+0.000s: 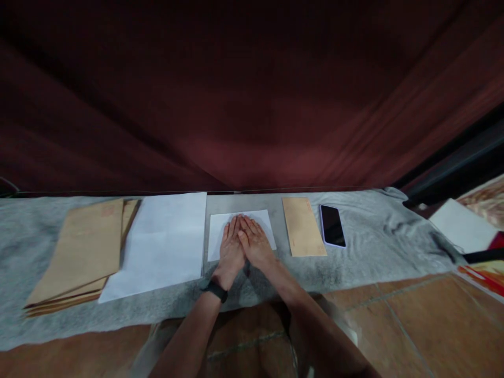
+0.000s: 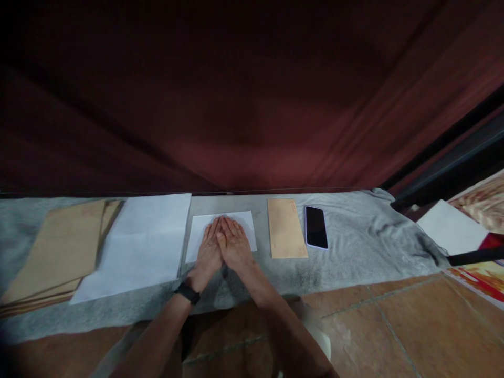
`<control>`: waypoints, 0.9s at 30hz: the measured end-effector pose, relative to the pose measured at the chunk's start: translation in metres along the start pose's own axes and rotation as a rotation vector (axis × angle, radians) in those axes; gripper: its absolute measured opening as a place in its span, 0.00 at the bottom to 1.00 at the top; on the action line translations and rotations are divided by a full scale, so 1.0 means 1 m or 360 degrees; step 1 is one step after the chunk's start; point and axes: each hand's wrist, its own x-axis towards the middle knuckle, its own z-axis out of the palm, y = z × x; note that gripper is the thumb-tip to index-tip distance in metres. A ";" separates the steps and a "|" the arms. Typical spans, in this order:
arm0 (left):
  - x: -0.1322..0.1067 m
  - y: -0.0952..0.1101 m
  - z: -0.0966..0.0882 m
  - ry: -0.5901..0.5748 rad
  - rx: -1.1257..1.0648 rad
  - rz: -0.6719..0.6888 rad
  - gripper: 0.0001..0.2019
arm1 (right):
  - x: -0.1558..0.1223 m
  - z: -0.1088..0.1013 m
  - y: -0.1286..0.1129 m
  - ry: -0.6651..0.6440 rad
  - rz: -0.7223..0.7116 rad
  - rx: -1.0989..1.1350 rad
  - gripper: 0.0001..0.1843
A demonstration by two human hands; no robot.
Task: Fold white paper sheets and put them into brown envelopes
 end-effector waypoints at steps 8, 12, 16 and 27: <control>-0.002 -0.014 -0.004 -0.0032 0.0131 -0.0127 0.29 | 0.003 0.014 0.003 0.0004 0.0034 -0.0138 0.28; -0.005 -0.016 -0.006 0.0053 0.0134 -0.0162 0.29 | -0.002 0.012 0.013 0.0035 0.0054 -0.0308 0.27; -0.009 -0.019 -0.002 0.0108 0.0106 -0.0240 0.29 | -0.007 0.010 0.026 0.0123 0.0076 -0.0459 0.29; -0.018 -0.022 -0.008 0.0094 0.0054 -0.0353 0.31 | -0.026 0.001 0.046 0.0196 0.0139 -0.0618 0.33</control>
